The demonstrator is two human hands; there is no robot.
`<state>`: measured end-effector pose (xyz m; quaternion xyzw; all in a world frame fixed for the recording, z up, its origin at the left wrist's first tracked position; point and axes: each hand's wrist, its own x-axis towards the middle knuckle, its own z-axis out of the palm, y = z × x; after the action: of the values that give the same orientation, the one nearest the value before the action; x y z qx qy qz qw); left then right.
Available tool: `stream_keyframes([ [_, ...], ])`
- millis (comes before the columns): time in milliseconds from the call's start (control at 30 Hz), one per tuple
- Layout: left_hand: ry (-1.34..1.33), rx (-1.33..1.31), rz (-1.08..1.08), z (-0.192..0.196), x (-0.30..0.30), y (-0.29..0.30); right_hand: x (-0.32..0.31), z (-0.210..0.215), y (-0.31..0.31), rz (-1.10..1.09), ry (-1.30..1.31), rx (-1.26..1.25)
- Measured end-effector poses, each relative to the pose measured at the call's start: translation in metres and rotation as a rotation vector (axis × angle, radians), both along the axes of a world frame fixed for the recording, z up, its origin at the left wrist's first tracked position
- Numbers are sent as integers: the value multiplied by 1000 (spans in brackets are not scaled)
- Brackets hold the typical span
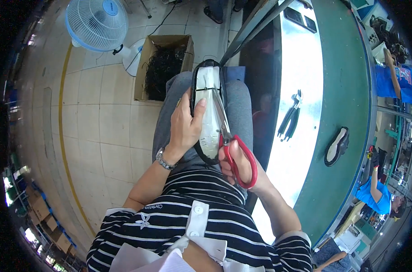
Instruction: Trimming excess fabric and thread from a newly manufactured black leather boot using scissors and pliers.
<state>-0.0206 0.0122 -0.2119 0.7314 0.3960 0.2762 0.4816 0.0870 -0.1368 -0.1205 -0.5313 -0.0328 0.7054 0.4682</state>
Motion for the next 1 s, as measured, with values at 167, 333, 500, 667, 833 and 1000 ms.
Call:
stream_keyframes([
  [167,-20,262,17,-4,2,4,-7,-15,-6,24,-292,12],
  [333,82,606,7,20,12,24,-9,-29,-45,-187,-467,109],
  [500,-30,908,46,19,9,37,49,-53,-91,-367,-1149,-294],
  [667,-339,917,200,89,-14,44,102,-91,-170,-210,-1572,-836],
  [833,-191,870,343,90,-23,102,124,-123,-195,-120,-1828,-853],
  [1000,226,712,149,-24,-47,151,140,-116,-111,-127,-1959,-579],
])
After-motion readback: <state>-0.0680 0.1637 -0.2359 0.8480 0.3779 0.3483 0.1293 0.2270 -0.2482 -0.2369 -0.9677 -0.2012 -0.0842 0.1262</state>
